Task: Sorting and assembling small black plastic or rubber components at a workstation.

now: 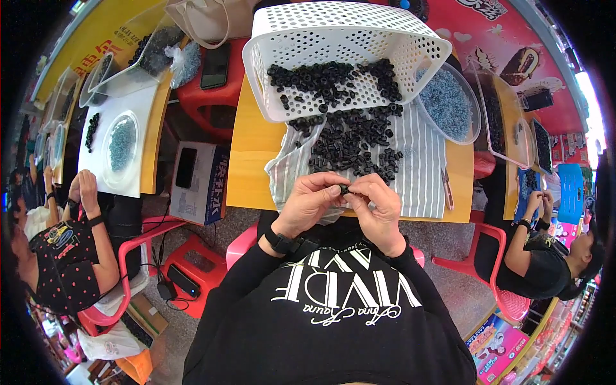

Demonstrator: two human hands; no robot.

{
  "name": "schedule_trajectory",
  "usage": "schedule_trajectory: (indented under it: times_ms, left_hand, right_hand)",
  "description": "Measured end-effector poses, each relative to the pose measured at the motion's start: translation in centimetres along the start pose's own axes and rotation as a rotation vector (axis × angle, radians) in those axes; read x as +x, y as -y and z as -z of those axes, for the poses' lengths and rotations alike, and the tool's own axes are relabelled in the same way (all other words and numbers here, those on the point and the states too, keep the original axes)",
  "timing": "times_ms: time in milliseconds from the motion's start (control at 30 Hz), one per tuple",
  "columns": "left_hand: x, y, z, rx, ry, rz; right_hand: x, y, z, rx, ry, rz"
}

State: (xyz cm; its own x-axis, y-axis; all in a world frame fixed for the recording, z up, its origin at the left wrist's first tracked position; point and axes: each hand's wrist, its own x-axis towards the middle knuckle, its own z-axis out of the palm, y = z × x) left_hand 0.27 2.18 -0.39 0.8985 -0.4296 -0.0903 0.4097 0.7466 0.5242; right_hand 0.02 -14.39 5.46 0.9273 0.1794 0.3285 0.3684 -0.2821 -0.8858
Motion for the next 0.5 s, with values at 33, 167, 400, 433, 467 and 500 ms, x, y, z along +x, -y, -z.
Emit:
schedule_trajectory:
  times_ms: [33,167,400,433,467,500]
  left_hand:
    - [0.0,0.0,0.0,0.000,0.000,0.000]
    - [0.0,0.1,0.0,0.020,-0.003,-0.010]
    - [0.0,0.2,0.0,0.041,0.015,-0.025]
    - [0.0,0.1,-0.1,0.041,0.016,-0.024]
    - [0.0,0.0,-0.2,0.034,0.009,-0.015]
    - [0.0,0.0,-0.3,0.028,0.003,-0.007]
  right_hand:
    - [0.0,0.0,0.0,0.000,0.000,0.000]
    - [0.1,-0.2,0.2,0.003,0.028,0.029]
    - [0.7,0.0,0.9,0.044,0.103,-0.079]
    - [0.8,0.0,1.0,0.044,0.102,-0.080]
    - [0.8,-0.1,1.2,0.079,0.113,-0.112]
    - [0.9,-0.2,1.3,0.114,0.125,-0.144]
